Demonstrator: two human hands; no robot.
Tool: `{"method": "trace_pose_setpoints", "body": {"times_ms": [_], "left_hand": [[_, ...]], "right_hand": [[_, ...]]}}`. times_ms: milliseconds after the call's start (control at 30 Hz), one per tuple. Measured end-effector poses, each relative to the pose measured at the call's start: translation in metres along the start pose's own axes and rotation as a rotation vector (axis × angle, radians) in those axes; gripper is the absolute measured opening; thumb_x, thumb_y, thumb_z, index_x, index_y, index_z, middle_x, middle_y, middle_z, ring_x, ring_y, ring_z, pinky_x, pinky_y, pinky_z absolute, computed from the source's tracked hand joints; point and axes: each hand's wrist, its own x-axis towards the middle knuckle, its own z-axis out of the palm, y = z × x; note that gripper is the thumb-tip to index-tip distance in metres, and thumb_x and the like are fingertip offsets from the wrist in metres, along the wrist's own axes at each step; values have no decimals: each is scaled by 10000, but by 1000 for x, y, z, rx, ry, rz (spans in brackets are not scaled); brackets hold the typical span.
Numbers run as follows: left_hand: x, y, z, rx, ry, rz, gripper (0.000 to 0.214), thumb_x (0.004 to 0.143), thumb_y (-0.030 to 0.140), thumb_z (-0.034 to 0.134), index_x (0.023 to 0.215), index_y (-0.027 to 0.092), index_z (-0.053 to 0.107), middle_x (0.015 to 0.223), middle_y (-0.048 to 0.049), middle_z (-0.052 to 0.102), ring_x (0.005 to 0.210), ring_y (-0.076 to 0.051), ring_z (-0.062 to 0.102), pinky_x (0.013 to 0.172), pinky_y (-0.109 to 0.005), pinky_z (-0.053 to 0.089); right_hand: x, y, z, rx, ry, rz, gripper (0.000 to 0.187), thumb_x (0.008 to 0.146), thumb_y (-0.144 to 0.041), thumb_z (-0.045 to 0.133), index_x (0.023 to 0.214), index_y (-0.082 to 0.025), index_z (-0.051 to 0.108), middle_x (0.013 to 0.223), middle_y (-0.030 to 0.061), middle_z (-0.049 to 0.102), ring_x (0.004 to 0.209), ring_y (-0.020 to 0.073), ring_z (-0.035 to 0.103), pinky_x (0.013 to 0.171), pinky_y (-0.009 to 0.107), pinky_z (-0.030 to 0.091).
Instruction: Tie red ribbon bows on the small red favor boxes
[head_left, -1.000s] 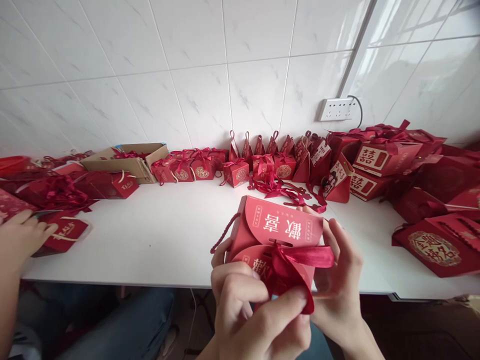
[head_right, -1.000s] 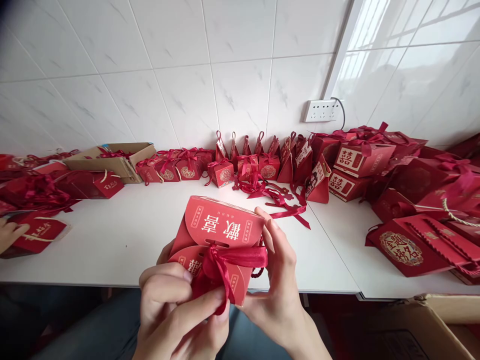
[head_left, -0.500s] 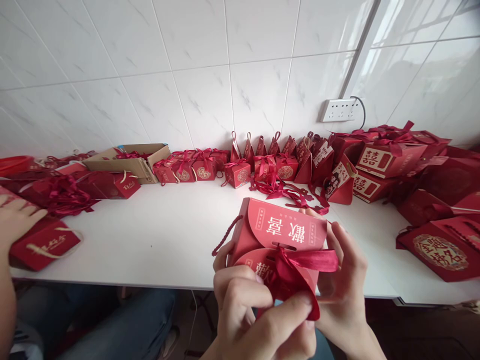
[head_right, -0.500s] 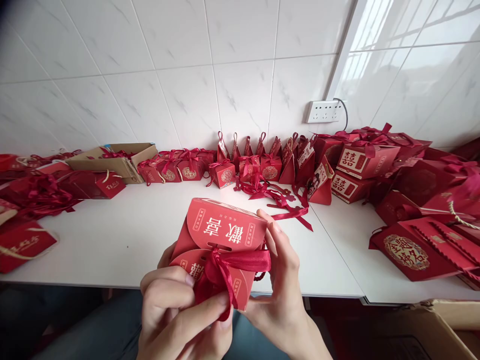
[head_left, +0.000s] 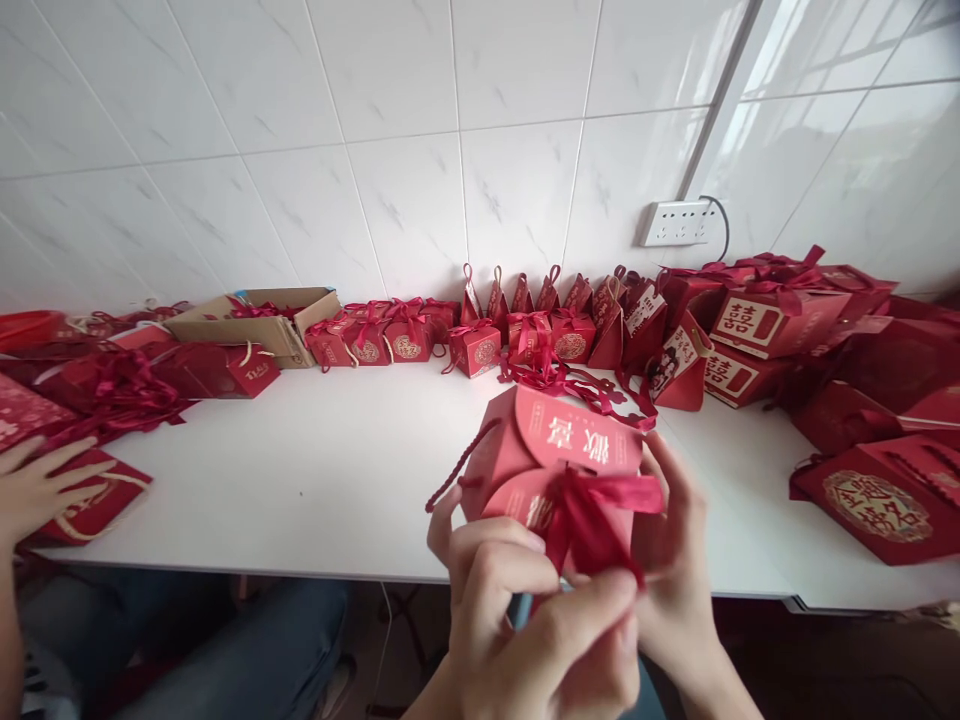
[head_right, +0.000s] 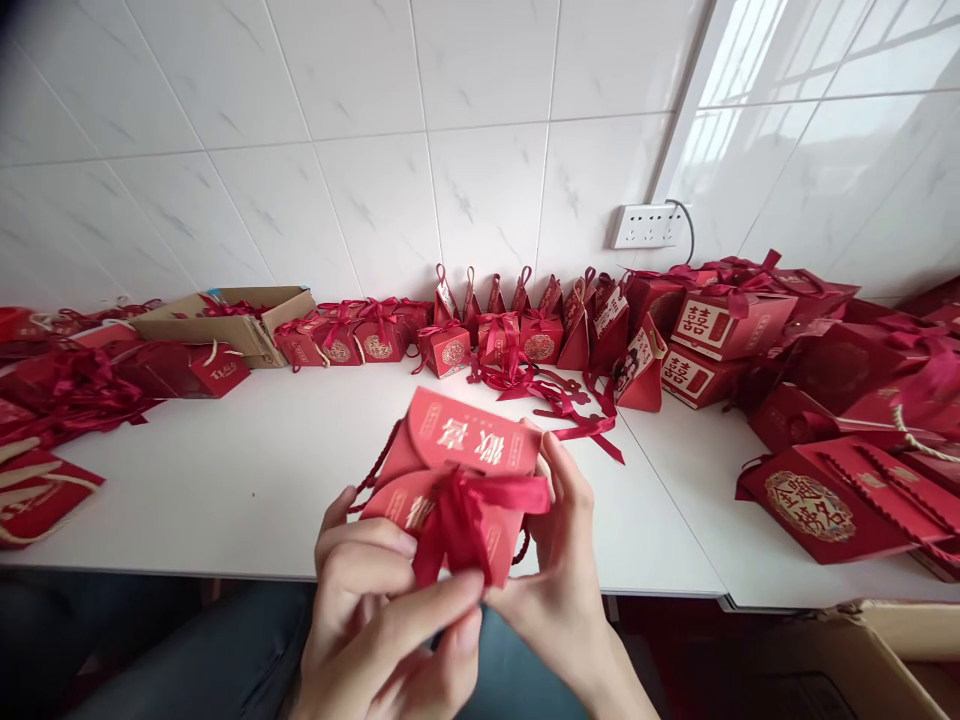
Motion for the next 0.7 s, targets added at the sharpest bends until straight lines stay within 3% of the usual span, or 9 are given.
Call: {"method": "trace_pose_setpoints", "body": {"times_ms": [67,167,233,300,367,467,700], "left_hand": [[-5,2,2,-26,47,-17,141,806,135,529,760,211,638,696,14,411,748,-159,534,1031,-500,326],[-12,-1,8,-94,123,-55,213,822,97,441,739,202,607,711,-3,428,783,-171,543,999,-495,370],[-15,-8,16,-131,83,-77,204,805,83,453,882,180,615,851,-55,501,919,-206,549,934,-462,446],[-16,-16,26,-142,32,-137,292,798,83,487,1071,144,569,1063,-125,511,1078,-242,516,900,-428,489],[-17,-22,34,-137,-23,-195,368,808,95,513,1174,128,509,1182,-162,478,1157,-254,483,891,-401,508],[-17,-24,40,-134,-71,-197,337,828,101,513,1161,156,516,1199,-150,482,1164,-246,486,888,-393,518],[-18,-22,38,-176,-53,-183,259,814,39,515,1032,170,565,1165,-127,494,1196,-256,467,912,-409,507]], "right_hand": [[5,11,-1,77,81,144,957,604,-342,852,1401,-299,325,1387,124,433,1202,326,507,837,446,572],[11,32,-6,392,67,359,674,691,-453,765,1267,-249,481,1188,106,617,1051,298,618,839,473,562],[10,42,-11,579,23,477,481,778,-548,639,1134,-230,577,1075,99,672,968,288,657,819,481,567],[8,46,-13,654,-20,563,460,853,-612,484,1073,-230,614,1032,99,683,973,283,655,812,497,563],[4,43,-14,658,-75,586,525,896,-641,344,1043,-229,635,1056,108,669,1035,283,626,813,520,555],[1,32,-10,626,-97,553,578,909,-644,268,1016,-220,646,1125,110,634,1127,281,569,822,532,548],[-1,33,-3,727,28,577,491,918,-557,372,1256,-236,526,1227,88,593,1205,262,509,857,532,534]]}}
